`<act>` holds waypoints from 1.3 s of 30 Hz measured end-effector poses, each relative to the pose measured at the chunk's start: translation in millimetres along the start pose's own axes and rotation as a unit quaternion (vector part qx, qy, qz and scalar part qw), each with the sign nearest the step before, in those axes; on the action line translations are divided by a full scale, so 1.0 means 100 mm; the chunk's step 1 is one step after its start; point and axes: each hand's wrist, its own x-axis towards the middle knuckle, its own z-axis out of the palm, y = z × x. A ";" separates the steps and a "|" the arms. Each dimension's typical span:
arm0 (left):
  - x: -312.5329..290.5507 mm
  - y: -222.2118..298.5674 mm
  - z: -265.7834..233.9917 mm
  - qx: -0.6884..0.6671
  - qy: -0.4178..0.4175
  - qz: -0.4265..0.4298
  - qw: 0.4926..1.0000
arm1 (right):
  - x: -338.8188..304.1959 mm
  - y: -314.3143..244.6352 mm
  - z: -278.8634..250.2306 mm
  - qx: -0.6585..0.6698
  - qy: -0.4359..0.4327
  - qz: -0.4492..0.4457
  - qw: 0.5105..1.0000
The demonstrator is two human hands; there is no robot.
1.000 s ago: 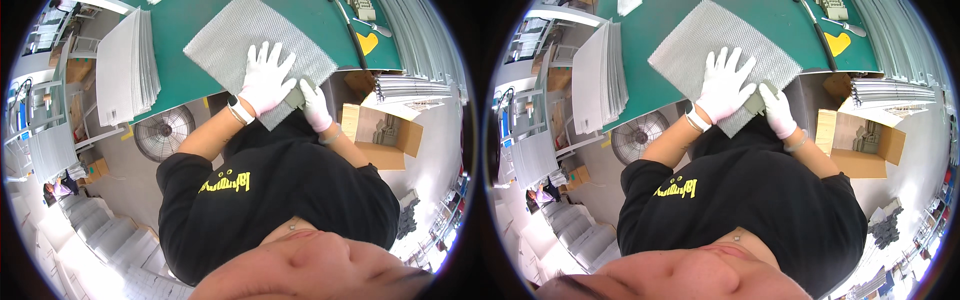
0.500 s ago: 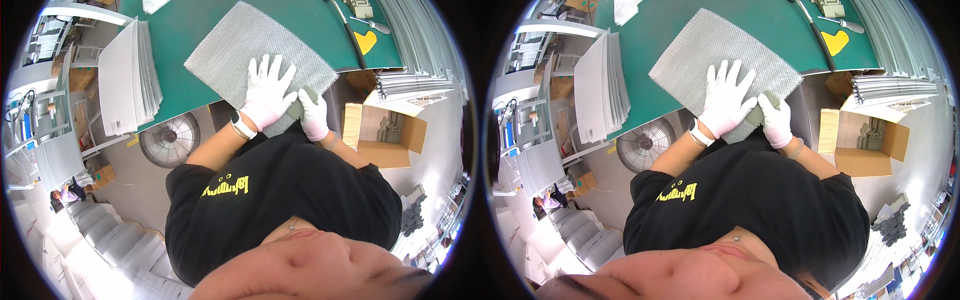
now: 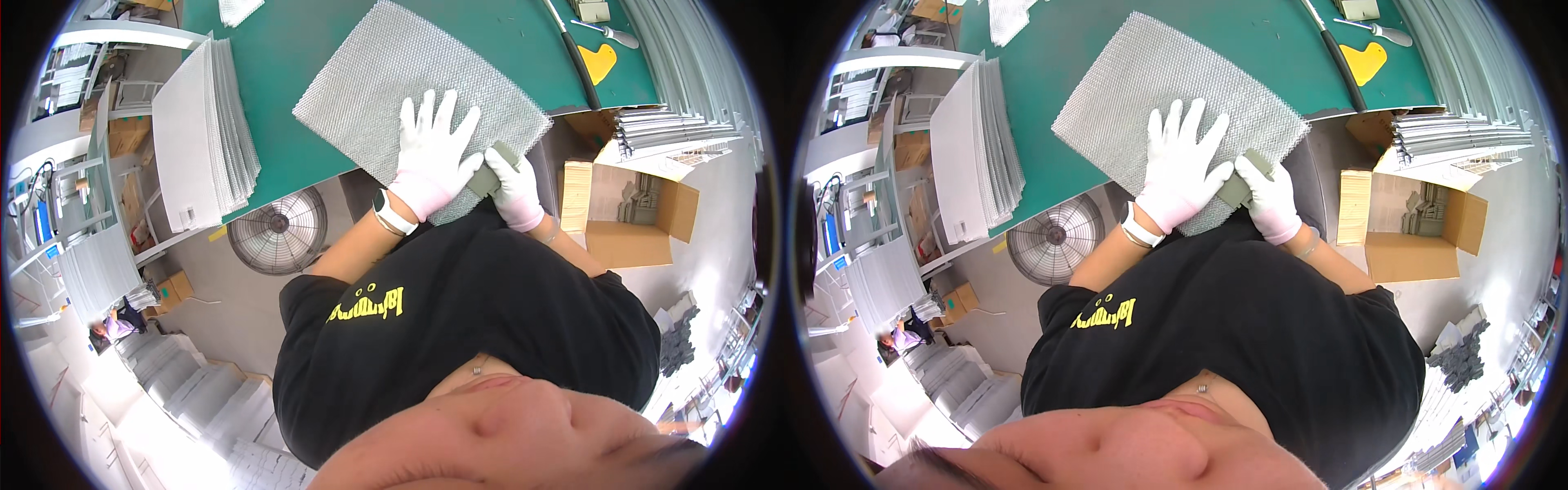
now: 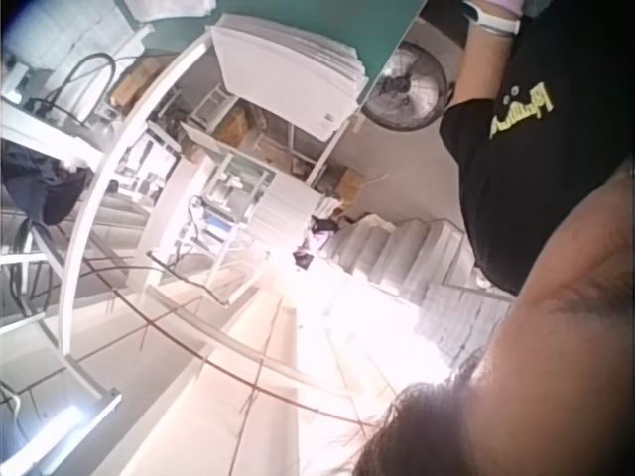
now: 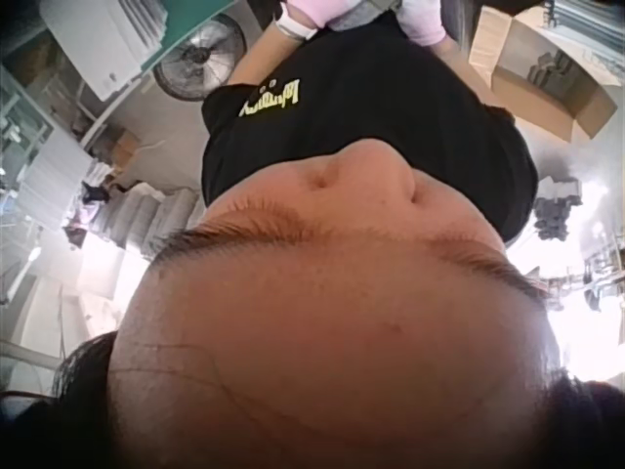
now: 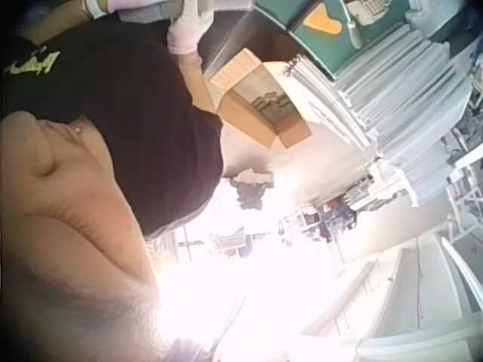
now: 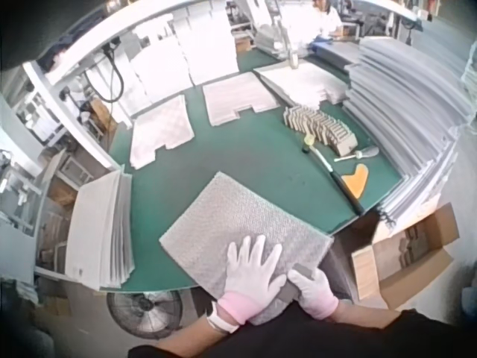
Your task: The person assembles light panels by placing a mesh sheet onto a frame, securing it with a hammer and a power drill, and stacking the finished units. The process involves repetitive handling of mesh sheets, frames, and small hardware components on a green workbench.
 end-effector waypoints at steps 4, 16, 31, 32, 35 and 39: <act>0.00 0.00 -0.01 -0.007 -0.001 0.001 1.000 | 0.02 0.07 -0.04 -0.067 0.014 -0.041 0.997; 0.23 -0.45 -0.10 0.027 -0.002 0.105 0.994 | 0.31 0.37 0.15 0.033 -0.025 0.012 0.999; -0.03 0.08 -0.02 -0.002 -0.005 0.043 0.999 | 0.07 0.46 -0.12 0.036 0.025 -0.080 0.996; -0.01 0.06 -0.02 0.010 -0.007 0.045 0.999 | 0.11 0.47 -0.07 0.032 0.045 -0.067 0.996; 0.09 -0.13 0.00 0.060 -0.005 0.054 0.997 | 0.24 0.36 0.12 -0.011 0.061 -0.013 0.998; 0.40 -0.52 -0.07 0.053 0.002 0.145 0.988 | 0.32 0.05 0.11 -0.131 -0.204 0.184 0.953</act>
